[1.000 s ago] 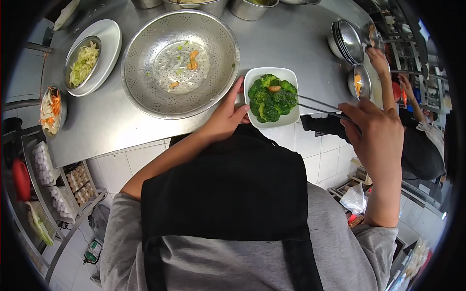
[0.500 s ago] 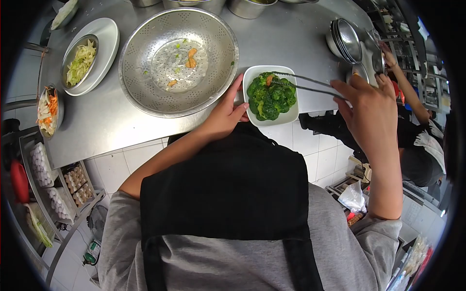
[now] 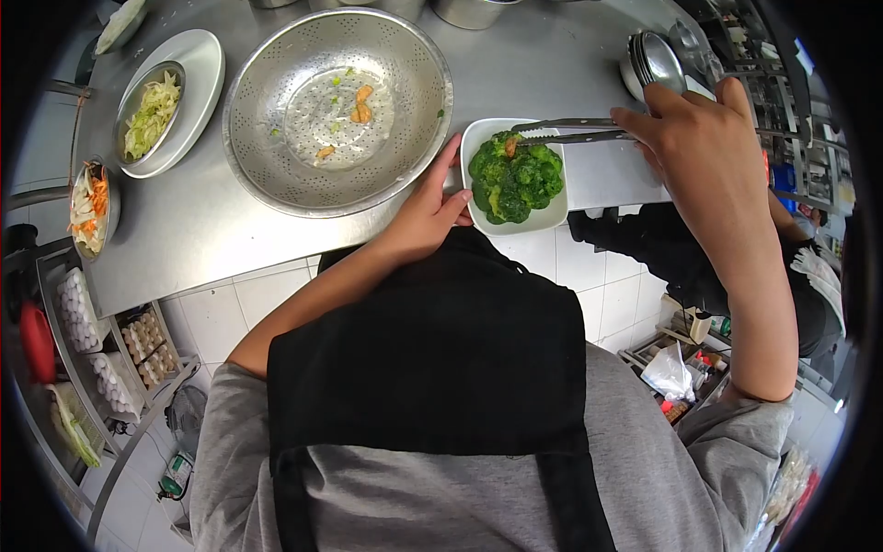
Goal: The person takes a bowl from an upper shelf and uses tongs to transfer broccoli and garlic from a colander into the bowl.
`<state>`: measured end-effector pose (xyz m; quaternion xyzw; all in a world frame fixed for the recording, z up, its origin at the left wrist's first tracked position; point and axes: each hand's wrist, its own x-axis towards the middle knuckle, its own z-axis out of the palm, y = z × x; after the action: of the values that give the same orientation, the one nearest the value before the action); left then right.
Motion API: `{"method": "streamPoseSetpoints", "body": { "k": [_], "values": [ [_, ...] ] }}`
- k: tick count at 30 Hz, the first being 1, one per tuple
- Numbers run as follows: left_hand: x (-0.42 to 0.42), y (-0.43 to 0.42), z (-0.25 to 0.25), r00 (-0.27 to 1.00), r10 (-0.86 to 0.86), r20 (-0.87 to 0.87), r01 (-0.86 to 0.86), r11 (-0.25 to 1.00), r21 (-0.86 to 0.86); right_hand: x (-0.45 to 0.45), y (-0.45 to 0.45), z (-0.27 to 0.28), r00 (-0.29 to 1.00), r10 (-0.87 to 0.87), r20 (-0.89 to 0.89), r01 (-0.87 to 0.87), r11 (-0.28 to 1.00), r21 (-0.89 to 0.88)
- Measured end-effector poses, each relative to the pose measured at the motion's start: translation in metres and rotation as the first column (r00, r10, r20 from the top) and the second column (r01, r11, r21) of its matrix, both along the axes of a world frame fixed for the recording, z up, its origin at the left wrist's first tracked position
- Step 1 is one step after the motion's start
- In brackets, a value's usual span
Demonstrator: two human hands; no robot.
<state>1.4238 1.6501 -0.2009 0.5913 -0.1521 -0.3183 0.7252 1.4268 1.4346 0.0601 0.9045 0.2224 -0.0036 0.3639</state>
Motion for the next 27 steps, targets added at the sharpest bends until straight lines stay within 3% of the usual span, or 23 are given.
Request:
{"method": "streamPoseSetpoints", "body": {
  "k": [4, 7, 9, 12, 16, 18, 22, 24, 27],
  "values": [
    [0.000, 0.000, -0.001, 1.000, 0.008, -0.002, -0.008, 1.000, -0.006, 0.005, 0.002, 0.007, 0.996, 0.075, 0.052, -0.077, 0.996, 0.047],
    [0.000, 0.000, -0.005, 1.000, 0.005, 0.003, -0.005, 1.000, -0.002, 0.009, 0.014, 0.011, 0.995, 0.046, 0.092, -0.063, 0.980, 0.191],
    [-0.001, -0.001, -0.005, 1.000, 0.008, 0.018, -0.008, 1.000, -0.019, 0.015, 0.029, 0.002, 0.996, 0.047, 0.077, -0.070, 0.940, 0.334],
    [-0.001, -0.001, -0.003, 1.000, 0.011, 0.001, -0.011, 0.999, -0.047, 0.026, 0.056, -0.030, 0.997, 0.063, 0.050, -0.076, 0.931, 0.356],
    [-0.001, 0.001, -0.001, 1.000, -0.021, -0.020, 0.021, 1.000, -0.010, 0.053, 0.072, -0.065, 0.997, 0.012, 0.070, -0.031, 0.963, 0.267],
    [-0.001, 0.001, -0.003, 1.000, -0.015, 0.005, 0.015, 1.000, -0.025, 0.067, 0.070, -0.077, 0.988, 0.117, 0.097, -0.141, 0.942, 0.304],
    [-0.001, 0.001, -0.004, 1.000, -0.016, 0.008, 0.016, 1.000, -0.011, 0.082, 0.080, -0.083, 0.983, 0.171, 0.067, -0.183, 0.937, 0.298],
    [-0.002, 0.001, -0.005, 1.000, -0.010, 0.014, 0.010, 1.000, -0.012, 0.087, 0.091, -0.072, 0.987, 0.013, -0.160, 0.019, 0.980, 0.198],
    [-0.002, -0.003, -0.009, 0.998, 0.042, 0.049, -0.039, 0.998, -0.045, 0.082, 0.084, -0.056, 0.973, -0.048, -0.225, 0.070, 0.994, 0.088]
  ]
}}
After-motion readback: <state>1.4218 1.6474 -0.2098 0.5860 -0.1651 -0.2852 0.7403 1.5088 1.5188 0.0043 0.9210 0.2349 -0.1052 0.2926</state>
